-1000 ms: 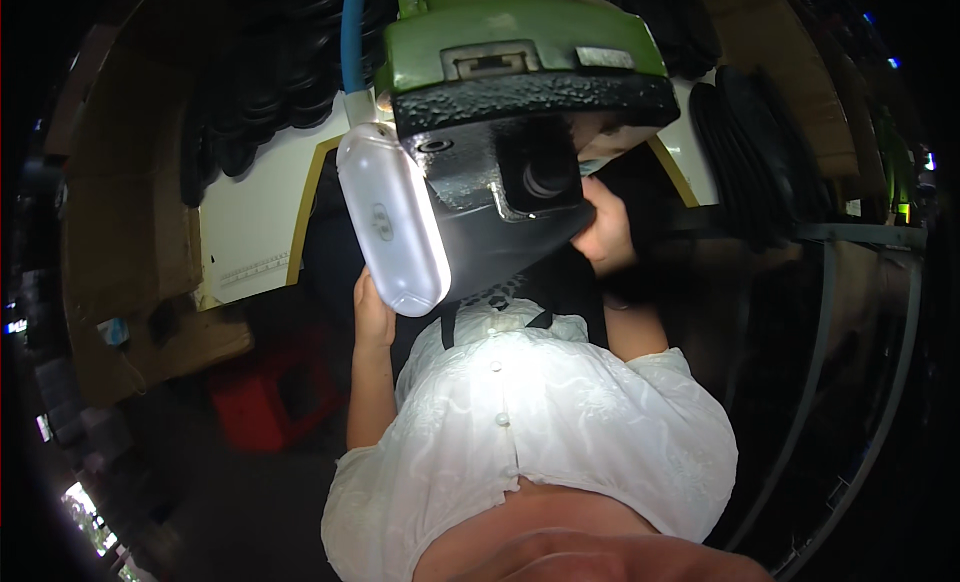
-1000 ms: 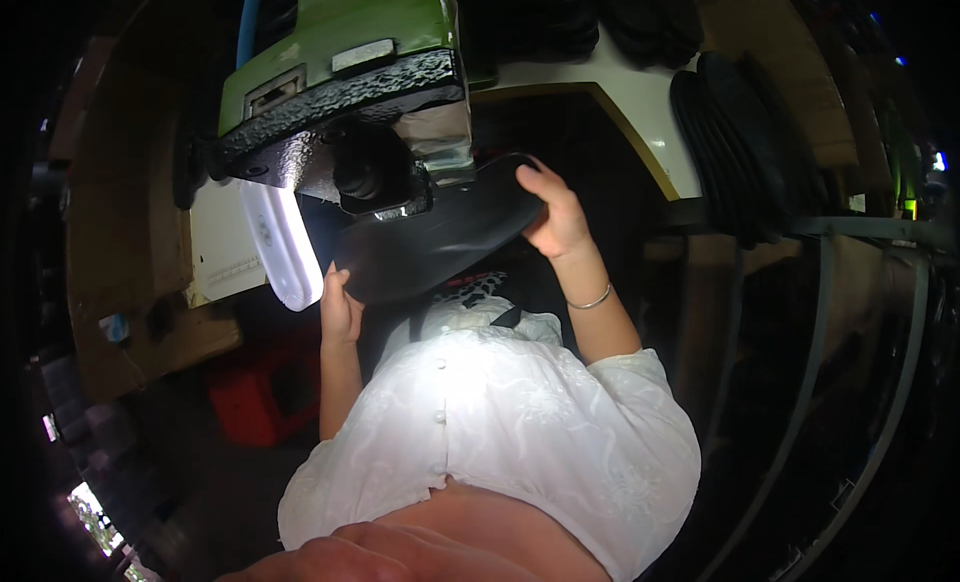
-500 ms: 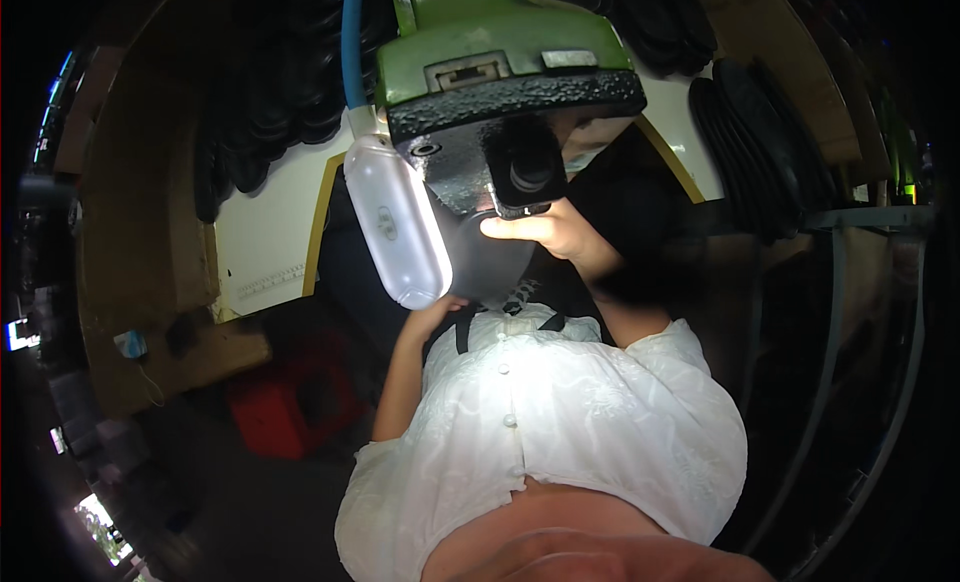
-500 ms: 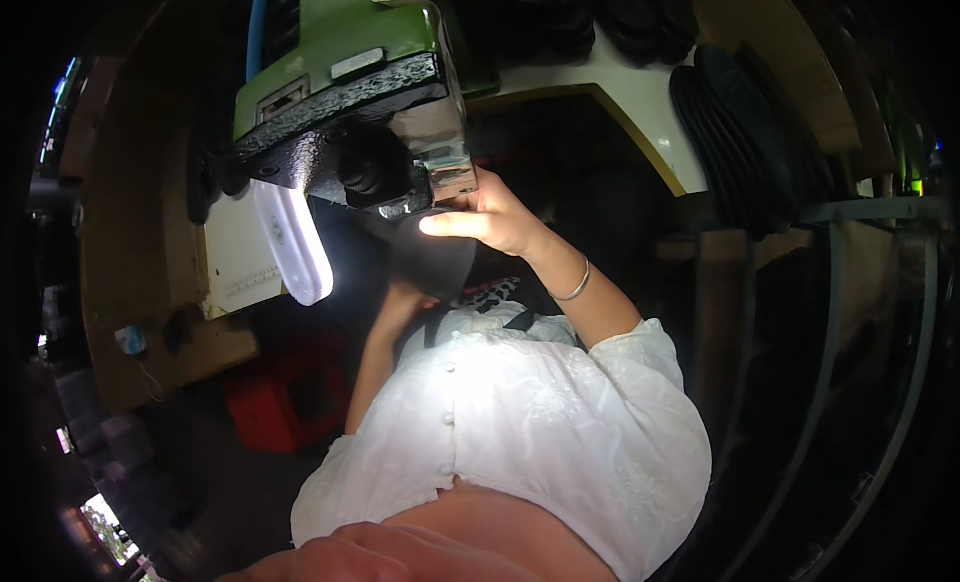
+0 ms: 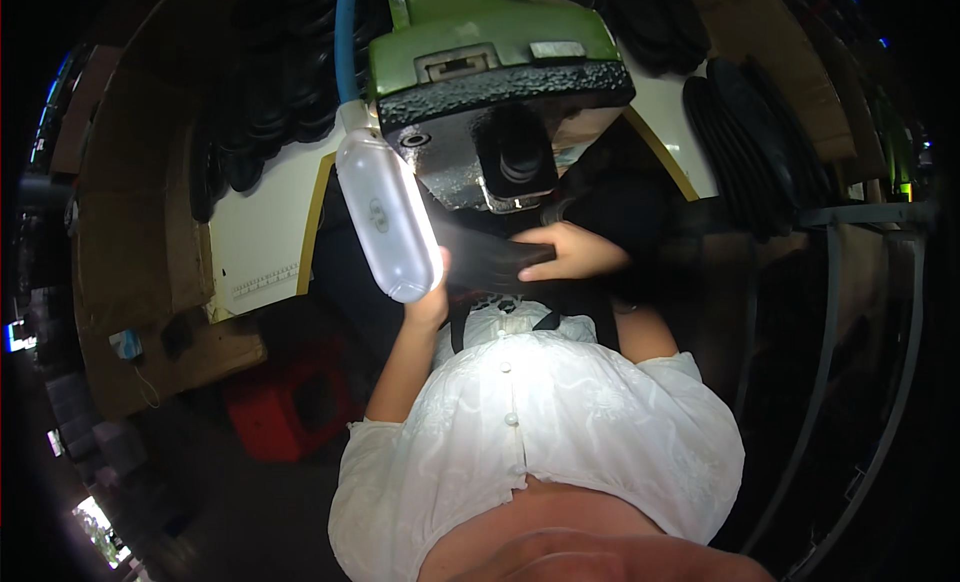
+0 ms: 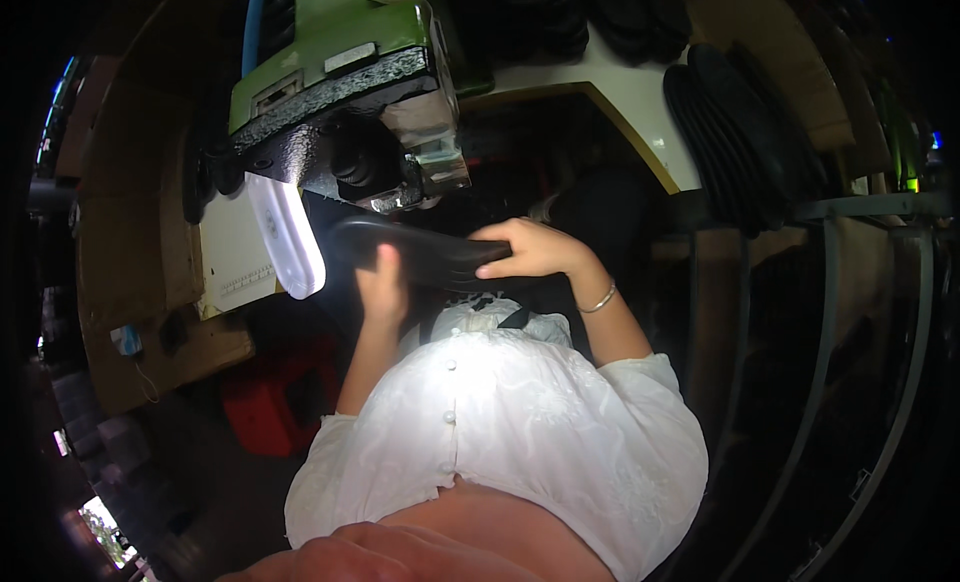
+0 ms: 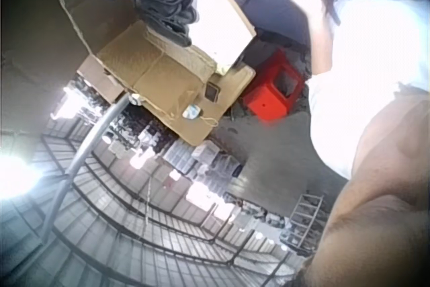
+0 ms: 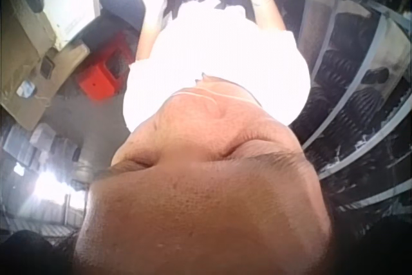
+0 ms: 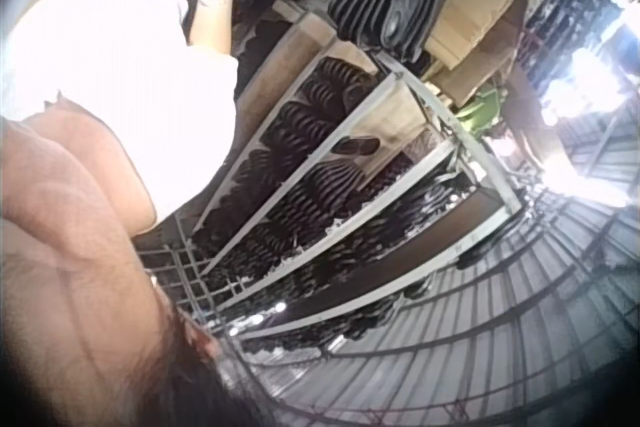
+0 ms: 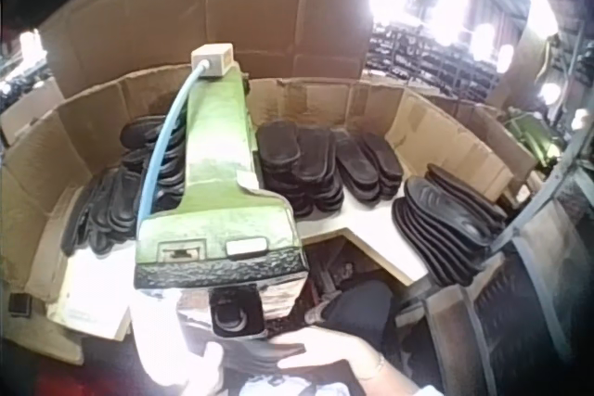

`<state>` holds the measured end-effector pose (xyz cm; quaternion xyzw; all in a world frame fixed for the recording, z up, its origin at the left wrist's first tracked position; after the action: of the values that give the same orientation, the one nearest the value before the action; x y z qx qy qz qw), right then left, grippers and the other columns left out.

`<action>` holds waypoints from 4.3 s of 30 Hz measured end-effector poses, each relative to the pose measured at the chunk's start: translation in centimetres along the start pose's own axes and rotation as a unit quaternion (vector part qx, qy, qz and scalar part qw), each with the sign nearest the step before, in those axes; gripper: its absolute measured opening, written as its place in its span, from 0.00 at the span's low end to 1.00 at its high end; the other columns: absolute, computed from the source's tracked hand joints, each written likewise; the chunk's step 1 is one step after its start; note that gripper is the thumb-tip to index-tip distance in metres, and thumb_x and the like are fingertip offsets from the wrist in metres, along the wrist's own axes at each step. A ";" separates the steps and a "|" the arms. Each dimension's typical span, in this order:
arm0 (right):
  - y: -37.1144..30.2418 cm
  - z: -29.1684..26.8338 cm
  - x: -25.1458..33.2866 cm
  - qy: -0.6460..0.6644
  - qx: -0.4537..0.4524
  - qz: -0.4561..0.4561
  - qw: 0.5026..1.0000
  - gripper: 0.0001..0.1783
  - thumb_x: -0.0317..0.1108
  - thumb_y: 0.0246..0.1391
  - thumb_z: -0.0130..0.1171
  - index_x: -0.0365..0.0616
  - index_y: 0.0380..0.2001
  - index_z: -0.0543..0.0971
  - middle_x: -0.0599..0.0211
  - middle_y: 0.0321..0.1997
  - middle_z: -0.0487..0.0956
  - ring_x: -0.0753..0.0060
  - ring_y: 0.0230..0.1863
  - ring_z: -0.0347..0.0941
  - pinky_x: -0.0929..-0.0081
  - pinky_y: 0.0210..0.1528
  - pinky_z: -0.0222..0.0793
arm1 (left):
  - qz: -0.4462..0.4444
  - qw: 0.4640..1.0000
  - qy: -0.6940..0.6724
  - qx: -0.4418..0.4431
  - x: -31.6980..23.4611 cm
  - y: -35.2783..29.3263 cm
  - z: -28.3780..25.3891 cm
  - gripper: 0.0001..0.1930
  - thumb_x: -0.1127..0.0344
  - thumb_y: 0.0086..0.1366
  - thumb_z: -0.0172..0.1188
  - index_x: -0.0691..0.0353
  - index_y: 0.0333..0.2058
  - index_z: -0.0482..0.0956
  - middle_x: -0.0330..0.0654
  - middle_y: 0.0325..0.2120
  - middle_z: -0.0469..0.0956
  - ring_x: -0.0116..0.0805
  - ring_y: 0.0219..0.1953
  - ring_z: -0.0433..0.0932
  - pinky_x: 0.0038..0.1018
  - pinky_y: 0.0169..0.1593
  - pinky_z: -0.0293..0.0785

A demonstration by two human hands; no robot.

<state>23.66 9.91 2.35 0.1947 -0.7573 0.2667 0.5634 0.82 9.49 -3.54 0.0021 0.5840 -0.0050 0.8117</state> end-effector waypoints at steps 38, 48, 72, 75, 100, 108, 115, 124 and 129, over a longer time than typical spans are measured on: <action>5.2 -5.2 -4.0 -0.181 -0.468 -0.124 0.856 0.25 0.26 0.43 0.60 0.37 0.48 0.69 0.49 0.63 0.51 0.53 0.60 0.58 0.71 0.50 0.67 | 0.245 0.847 0.445 -0.156 -5.0 13.0 -4.8 0.21 0.67 0.56 0.58 0.67 0.48 0.67 0.61 0.51 0.61 0.57 0.55 0.60 0.42 0.57 0.56; 3.1 1.6 -6.3 -0.074 -0.419 -0.088 0.901 0.16 0.24 0.44 0.59 0.37 0.39 0.73 0.56 0.49 0.62 0.62 0.49 0.66 0.72 0.40 0.72 | 0.098 0.683 0.698 -0.191 -13.7 24.9 -9.6 0.28 0.54 0.40 0.69 0.50 0.43 0.75 0.50 0.45 0.67 0.50 0.51 0.64 0.40 0.47 0.71; 4.1 6.4 -0.4 0.010 -0.090 -0.104 0.990 0.16 0.30 0.46 0.63 0.32 0.38 0.75 0.60 0.35 0.77 0.73 0.35 0.71 0.77 0.41 0.66 | 0.262 0.938 0.209 -0.087 -10.6 -0.8 1.0 0.10 0.70 0.57 0.58 0.64 0.39 0.75 0.43 0.33 0.79 0.34 0.37 0.78 0.26 0.41 0.73; 3.7 5.9 -1.4 0.006 -0.170 -0.113 0.979 0.11 0.26 0.47 0.61 0.32 0.34 0.76 0.62 0.32 0.77 0.75 0.35 0.71 0.77 0.41 0.66 | 0.133 0.984 0.123 0.004 -7.6 -0.4 2.0 0.12 0.64 0.58 0.60 0.65 0.38 0.74 0.41 0.32 0.78 0.26 0.35 0.76 0.23 0.40 0.71; -0.9 5.8 -4.0 0.292 -0.015 -0.099 0.951 0.37 0.41 0.46 0.62 0.42 0.58 0.60 0.60 0.60 0.61 0.66 0.62 0.54 0.69 0.62 0.50 | 0.079 0.973 0.201 0.085 -6.3 0.2 7.5 0.17 0.57 0.47 0.68 0.67 0.26 0.79 0.45 0.21 0.76 0.35 0.23 0.77 0.27 0.26 0.69; -4.4 5.2 -10.5 0.072 0.017 0.179 0.981 0.28 0.34 0.42 0.66 0.32 0.46 0.71 0.59 0.48 0.72 0.68 0.48 0.67 0.73 0.50 0.63 | 0.008 0.997 -0.059 0.057 -4.5 2.4 9.0 0.25 0.57 0.44 0.70 0.73 0.33 0.73 0.41 0.21 0.74 0.26 0.26 0.72 0.23 0.30 0.69; -12.9 -7.5 -14.7 0.322 -0.351 0.082 0.875 0.28 0.20 0.35 0.62 0.34 0.46 0.69 0.61 0.41 0.76 0.68 0.39 0.74 0.72 0.42 0.72 | -0.082 0.983 -0.147 0.076 -3.4 1.3 6.7 0.16 0.73 0.58 0.54 0.68 0.45 0.67 0.45 0.36 0.75 0.31 0.38 0.76 0.26 0.43 0.73; -3.4 -9.7 -1.1 0.614 -0.416 -0.132 0.658 0.15 0.35 0.52 0.53 0.37 0.40 0.75 0.61 0.40 0.78 0.64 0.43 0.74 0.71 0.48 0.69 | -0.067 0.993 -0.062 0.077 -3.9 0.6 3.9 0.20 0.75 0.56 0.56 0.66 0.47 0.64 0.43 0.39 0.74 0.27 0.39 0.73 0.22 0.45 0.69; 0.3 -4.4 0.9 0.613 -0.411 -0.182 0.650 0.21 0.42 0.54 0.46 0.36 0.44 0.72 0.59 0.45 0.75 0.62 0.46 0.72 0.68 0.51 0.65 | -0.078 0.995 -0.055 -0.006 -6.2 -0.3 0.5 0.19 0.74 0.56 0.57 0.65 0.46 0.64 0.43 0.38 0.73 0.28 0.38 0.73 0.23 0.44 0.70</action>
<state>26.54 12.91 4.16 -0.1307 -0.2212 -0.1216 0.9588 -0.72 9.24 2.53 -0.0487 0.5368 -0.0648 0.8398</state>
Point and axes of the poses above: each hand's wrist, its own y-axis towards the middle knuckle, its own z-axis out of the palm, x = y × z, the point moved 2 cm from there along y, towards the middle knuckle
